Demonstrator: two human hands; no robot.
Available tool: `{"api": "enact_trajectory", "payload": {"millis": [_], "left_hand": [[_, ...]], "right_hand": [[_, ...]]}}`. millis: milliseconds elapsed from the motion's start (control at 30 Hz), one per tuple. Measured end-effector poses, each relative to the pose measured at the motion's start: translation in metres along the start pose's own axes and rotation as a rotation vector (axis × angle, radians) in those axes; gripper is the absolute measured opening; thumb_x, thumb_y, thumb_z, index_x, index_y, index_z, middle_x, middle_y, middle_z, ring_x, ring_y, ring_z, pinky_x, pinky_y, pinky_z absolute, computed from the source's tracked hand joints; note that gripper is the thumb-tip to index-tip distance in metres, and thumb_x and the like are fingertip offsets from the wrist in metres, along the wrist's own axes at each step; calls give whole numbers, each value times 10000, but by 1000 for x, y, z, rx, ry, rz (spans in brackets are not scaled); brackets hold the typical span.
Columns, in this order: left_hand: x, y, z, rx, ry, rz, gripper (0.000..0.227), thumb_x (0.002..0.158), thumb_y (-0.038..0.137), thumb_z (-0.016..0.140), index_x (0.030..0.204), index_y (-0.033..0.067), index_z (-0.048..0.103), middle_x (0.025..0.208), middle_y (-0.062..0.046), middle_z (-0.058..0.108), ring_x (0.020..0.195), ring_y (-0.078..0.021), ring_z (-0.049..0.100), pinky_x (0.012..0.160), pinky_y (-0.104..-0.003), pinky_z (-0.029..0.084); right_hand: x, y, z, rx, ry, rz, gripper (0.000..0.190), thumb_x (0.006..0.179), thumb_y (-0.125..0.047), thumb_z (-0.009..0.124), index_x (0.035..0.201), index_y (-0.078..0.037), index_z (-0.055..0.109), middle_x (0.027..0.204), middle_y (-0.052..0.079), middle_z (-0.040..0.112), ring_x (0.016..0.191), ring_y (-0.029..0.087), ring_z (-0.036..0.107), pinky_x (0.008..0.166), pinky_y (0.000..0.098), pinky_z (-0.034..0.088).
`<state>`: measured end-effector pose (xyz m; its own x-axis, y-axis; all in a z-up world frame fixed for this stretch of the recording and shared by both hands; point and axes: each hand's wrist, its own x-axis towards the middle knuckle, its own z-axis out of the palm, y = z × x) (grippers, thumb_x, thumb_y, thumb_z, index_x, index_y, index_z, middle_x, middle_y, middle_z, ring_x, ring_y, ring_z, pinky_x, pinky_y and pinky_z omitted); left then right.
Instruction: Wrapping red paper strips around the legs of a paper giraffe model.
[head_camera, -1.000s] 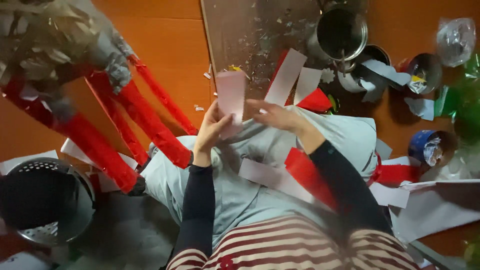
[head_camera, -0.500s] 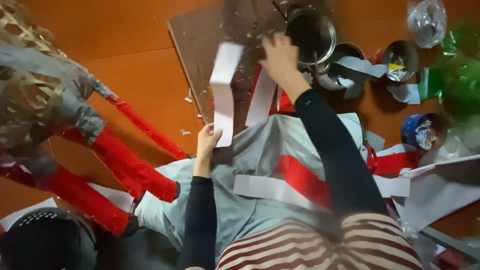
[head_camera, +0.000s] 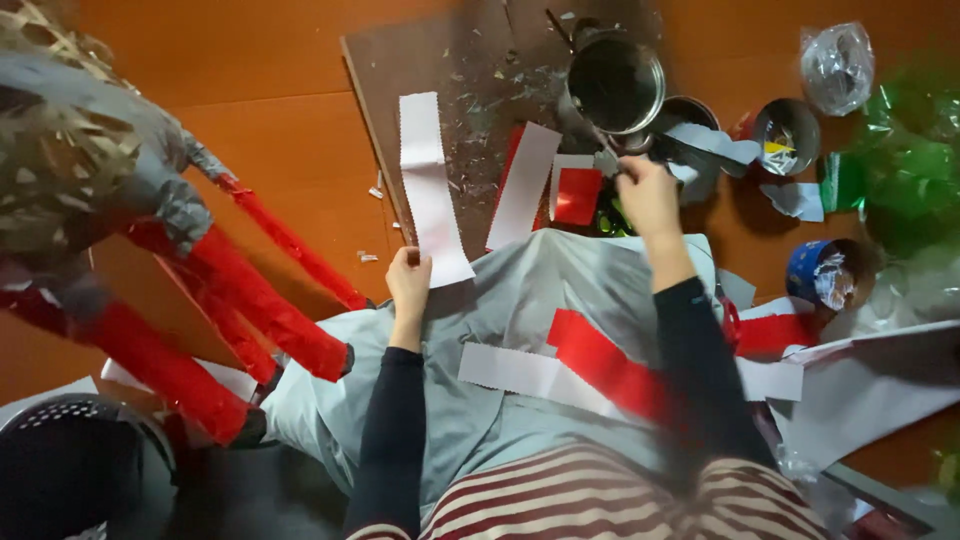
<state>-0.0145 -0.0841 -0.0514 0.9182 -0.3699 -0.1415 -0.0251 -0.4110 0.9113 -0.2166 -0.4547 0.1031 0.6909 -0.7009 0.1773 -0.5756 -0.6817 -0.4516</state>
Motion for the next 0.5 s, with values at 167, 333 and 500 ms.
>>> {"api": "enact_trajectory", "payload": {"millis": [167, 333, 500], "left_hand": [[-9, 7, -9, 56, 66, 57, 173, 889, 129, 730, 1005, 0, 736, 871, -141, 766, 797, -208, 742, 750, -330, 565], [-4, 2, -6, 20, 94, 38, 168, 903, 133, 717, 999, -1, 748, 863, -132, 766, 786, -188, 737, 733, -318, 559], [7, -30, 10, -467, -56, -124, 221, 937, 97, 721, 1105, -46, 703, 851, -9, 692, 728, -50, 588, 622, -219, 469]], "right_hand": [[-6, -19, 24, 846, -187, 504, 237, 950, -147, 652, 1167, -99, 736, 856, 9, 687, 650, 130, 589, 514, 282, 391], [3, 18, 59, 1071, -341, 719, 198, 1024, -183, 559, 1080, -76, 715, 795, -34, 639, 612, 70, 571, 462, 238, 355], [-7, -59, 53, 909, -339, 441, 237, 1047, -190, 503, 1152, -51, 665, 759, 26, 612, 556, 111, 508, 466, 269, 368]]}}
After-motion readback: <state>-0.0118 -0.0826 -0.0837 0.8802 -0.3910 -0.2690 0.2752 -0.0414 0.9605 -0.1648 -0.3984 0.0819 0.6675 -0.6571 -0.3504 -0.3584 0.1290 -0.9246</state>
